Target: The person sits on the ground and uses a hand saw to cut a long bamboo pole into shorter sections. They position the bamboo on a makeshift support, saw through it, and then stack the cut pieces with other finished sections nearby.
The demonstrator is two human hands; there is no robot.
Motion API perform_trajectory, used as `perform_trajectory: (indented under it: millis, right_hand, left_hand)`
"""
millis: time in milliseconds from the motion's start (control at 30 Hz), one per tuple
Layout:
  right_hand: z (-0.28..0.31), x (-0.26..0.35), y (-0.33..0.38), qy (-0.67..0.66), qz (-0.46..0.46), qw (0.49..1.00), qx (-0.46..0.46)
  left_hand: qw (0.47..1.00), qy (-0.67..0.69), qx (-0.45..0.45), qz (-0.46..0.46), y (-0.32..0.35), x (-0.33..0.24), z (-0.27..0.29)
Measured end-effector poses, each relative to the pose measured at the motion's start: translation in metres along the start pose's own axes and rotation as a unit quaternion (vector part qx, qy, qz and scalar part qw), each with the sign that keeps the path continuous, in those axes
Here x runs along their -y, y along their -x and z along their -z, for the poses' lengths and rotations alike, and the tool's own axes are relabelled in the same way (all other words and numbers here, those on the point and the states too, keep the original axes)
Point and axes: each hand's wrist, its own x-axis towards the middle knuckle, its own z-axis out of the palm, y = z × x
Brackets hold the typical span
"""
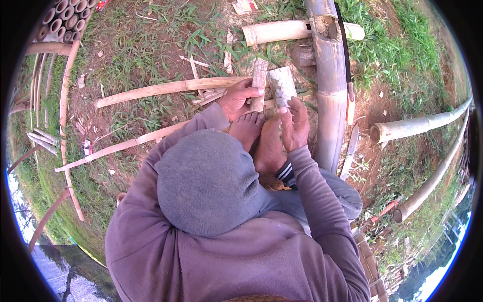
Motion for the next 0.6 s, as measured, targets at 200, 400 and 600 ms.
perform_trajectory:
  millis: [200, 400, 600]
  right_hand:
    - [-0.005, -0.004, -0.003, -0.17, -0.052, 0.984, 0.014]
    - [0.043, -0.049, -0.05, 0.088, -0.068, 0.992, 0.064]
    - [0.007, -0.028, -0.042, 0.333, -0.003, 0.942, 0.026]
  left_hand:
    - [0.961, -0.267, -0.025, -0.065, -0.017, 0.023, -0.032]
    - [0.933, -0.318, -0.141, -0.095, -0.025, 0.014, -0.025]
    - [0.91, -0.383, -0.129, -0.096, -0.037, 0.021, 0.004]
